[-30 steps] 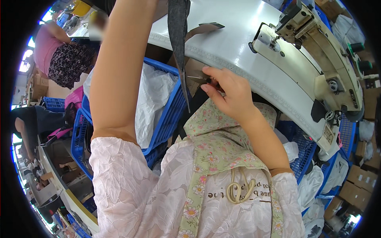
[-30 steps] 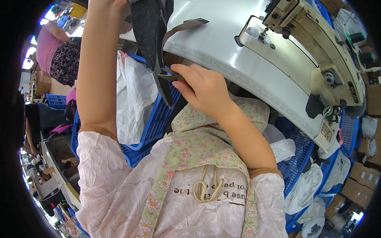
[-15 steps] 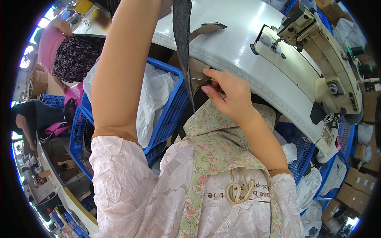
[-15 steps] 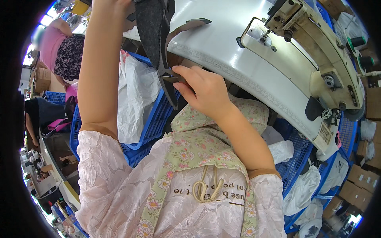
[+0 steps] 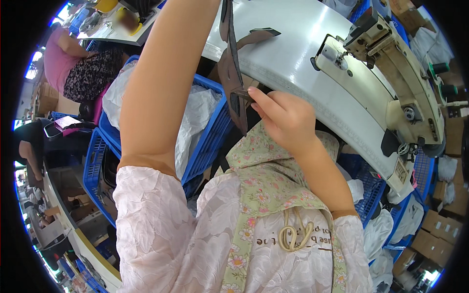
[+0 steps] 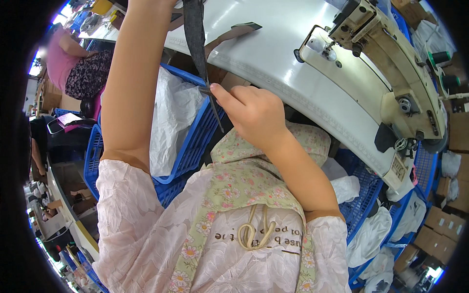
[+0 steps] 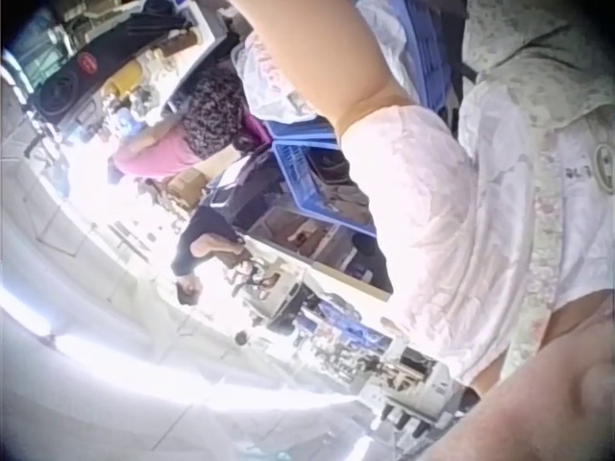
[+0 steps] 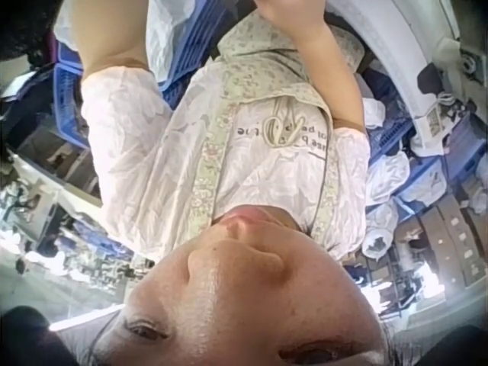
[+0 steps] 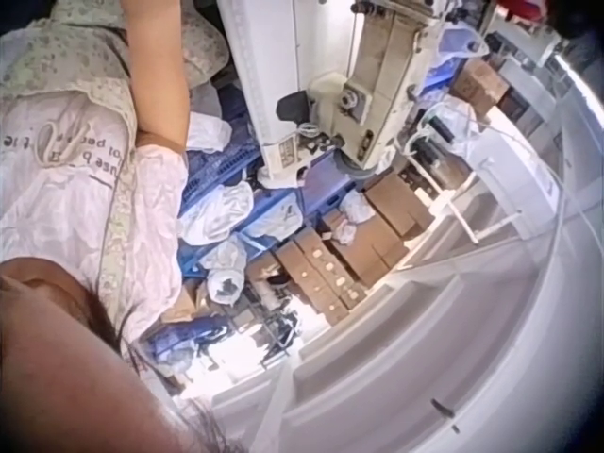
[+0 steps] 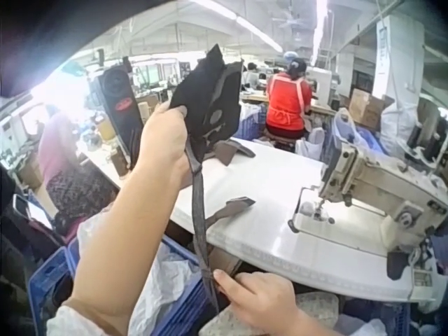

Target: Stitch together various components of leather and fabric shoe uppers using an industrial sewing machine.

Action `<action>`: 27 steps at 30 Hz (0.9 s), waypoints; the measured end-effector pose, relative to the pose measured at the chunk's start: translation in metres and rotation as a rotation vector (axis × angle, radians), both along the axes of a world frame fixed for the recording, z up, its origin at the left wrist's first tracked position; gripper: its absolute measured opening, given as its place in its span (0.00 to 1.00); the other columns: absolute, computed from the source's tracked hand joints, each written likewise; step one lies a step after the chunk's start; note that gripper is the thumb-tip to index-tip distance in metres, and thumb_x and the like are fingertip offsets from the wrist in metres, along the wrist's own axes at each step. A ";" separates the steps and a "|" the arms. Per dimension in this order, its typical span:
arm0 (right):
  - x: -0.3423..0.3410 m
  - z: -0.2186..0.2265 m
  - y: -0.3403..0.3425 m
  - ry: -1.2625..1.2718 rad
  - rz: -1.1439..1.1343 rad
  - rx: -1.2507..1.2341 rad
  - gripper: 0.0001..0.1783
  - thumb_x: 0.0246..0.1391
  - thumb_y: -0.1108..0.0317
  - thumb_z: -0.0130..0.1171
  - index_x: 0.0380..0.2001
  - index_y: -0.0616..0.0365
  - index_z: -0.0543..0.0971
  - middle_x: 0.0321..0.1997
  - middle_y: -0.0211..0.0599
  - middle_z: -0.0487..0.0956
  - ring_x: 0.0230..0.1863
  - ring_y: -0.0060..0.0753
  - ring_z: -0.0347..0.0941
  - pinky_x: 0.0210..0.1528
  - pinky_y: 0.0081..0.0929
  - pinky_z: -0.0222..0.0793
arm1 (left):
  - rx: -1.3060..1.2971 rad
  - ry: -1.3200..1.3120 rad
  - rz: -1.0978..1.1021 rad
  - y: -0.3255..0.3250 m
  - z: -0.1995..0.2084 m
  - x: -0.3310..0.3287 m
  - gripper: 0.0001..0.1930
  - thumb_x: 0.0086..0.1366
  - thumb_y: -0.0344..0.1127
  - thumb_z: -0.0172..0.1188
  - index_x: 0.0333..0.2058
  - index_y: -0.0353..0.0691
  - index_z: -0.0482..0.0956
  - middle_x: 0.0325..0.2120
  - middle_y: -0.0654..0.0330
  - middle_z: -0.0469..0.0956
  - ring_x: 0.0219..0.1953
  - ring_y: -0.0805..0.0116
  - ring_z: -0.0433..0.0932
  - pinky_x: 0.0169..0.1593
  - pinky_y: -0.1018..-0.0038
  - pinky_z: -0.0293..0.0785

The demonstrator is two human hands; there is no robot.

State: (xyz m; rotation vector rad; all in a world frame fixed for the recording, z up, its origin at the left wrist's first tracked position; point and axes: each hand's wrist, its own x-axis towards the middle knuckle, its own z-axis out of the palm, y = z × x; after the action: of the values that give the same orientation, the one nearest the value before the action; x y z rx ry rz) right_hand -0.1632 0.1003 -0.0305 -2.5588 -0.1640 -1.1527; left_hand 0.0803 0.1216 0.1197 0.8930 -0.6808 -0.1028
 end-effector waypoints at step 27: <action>-0.019 0.051 0.000 0.336 -0.370 -0.311 0.21 0.47 0.72 0.59 0.48 0.55 0.83 0.26 0.27 0.74 0.30 0.33 0.74 0.28 0.33 0.68 | -0.041 0.019 0.215 -0.039 -0.018 0.008 0.16 0.63 0.25 0.46 0.45 0.27 0.79 0.36 0.50 0.81 0.37 0.64 0.79 0.44 0.72 0.74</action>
State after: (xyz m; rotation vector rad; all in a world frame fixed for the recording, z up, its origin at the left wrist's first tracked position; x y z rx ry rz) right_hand -0.1819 0.1006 0.0203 -3.1101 0.2397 -0.8388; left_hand 0.0880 0.0821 0.1014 0.9190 -0.5637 0.0946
